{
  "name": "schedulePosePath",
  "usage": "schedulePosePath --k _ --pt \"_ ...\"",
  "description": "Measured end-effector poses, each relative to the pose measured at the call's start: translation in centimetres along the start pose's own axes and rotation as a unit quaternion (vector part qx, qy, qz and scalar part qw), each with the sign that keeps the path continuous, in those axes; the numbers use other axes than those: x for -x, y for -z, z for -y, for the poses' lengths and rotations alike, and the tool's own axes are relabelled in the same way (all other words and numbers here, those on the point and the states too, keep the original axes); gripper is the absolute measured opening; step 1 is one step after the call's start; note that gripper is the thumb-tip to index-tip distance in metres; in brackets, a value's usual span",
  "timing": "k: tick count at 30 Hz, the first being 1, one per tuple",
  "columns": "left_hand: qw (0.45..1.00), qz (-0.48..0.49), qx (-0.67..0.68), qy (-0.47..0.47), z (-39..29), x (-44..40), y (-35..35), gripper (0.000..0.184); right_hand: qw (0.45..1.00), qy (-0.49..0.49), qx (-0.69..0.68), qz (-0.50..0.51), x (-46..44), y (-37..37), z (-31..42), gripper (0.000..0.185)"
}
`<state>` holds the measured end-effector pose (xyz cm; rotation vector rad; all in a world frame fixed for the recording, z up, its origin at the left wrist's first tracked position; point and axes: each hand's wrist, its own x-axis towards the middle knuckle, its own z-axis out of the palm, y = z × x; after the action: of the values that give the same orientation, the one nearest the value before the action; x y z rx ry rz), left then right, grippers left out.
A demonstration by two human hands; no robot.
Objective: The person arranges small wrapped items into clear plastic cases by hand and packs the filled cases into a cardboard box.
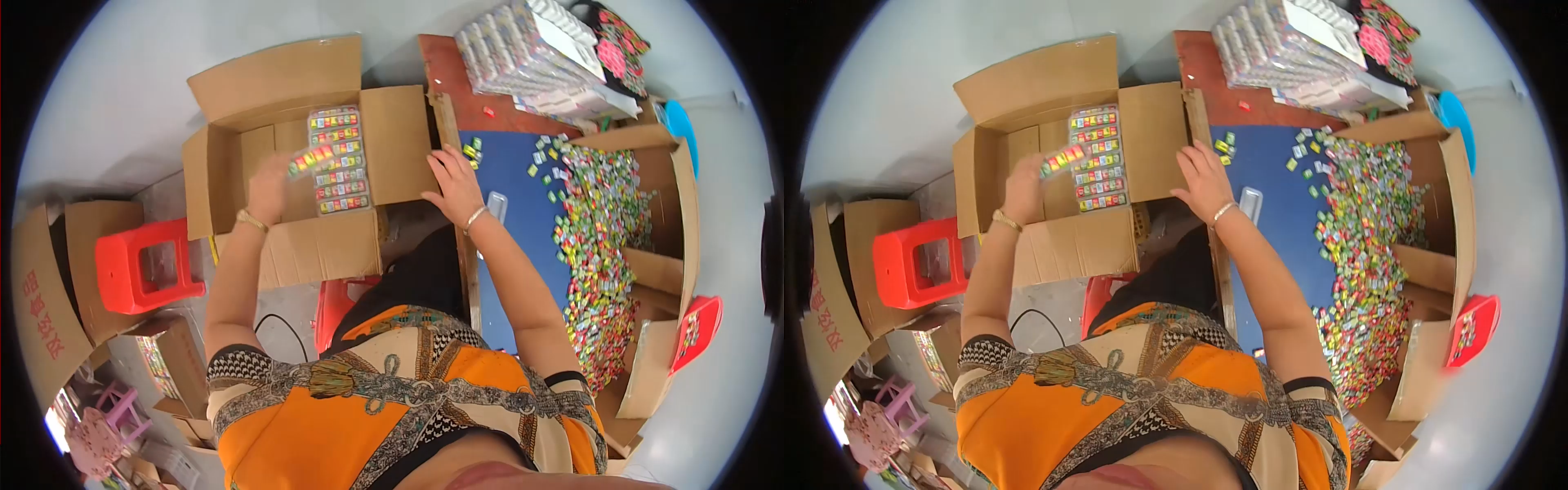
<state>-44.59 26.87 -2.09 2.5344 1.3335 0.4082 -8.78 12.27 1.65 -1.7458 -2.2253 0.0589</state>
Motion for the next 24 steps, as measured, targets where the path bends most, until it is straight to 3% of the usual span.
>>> schedulePosePath --k 2,8,18,21,24 --pt "0.995 -0.006 -0.076 0.071 5.1 -2.5 -2.1 0.025 1.000 0.015 0.023 0.001 -0.4 -0.5 -0.6 0.068" --pt "0.993 -0.015 -0.032 0.112 14.3 -9.5 -7.6 0.026 0.998 -0.054 0.016 -0.016 -0.7 -1.1 -0.1 0.052" --pt "0.993 0.056 0.006 0.105 17.4 -12.8 -13.0 0.029 0.997 -0.070 0.036 0.012 -0.9 -1.0 0.2 0.044" --pt "0.993 0.077 0.021 0.082 18.0 -13.7 -14.4 0.041 0.996 -0.070 0.052 0.020 -0.9 -0.9 0.3 0.041" --pt "0.995 0.074 0.014 0.066 17.4 -14.4 -15.2 0.042 0.996 -0.069 0.052 0.021 -1.1 -0.9 0.3 0.040"
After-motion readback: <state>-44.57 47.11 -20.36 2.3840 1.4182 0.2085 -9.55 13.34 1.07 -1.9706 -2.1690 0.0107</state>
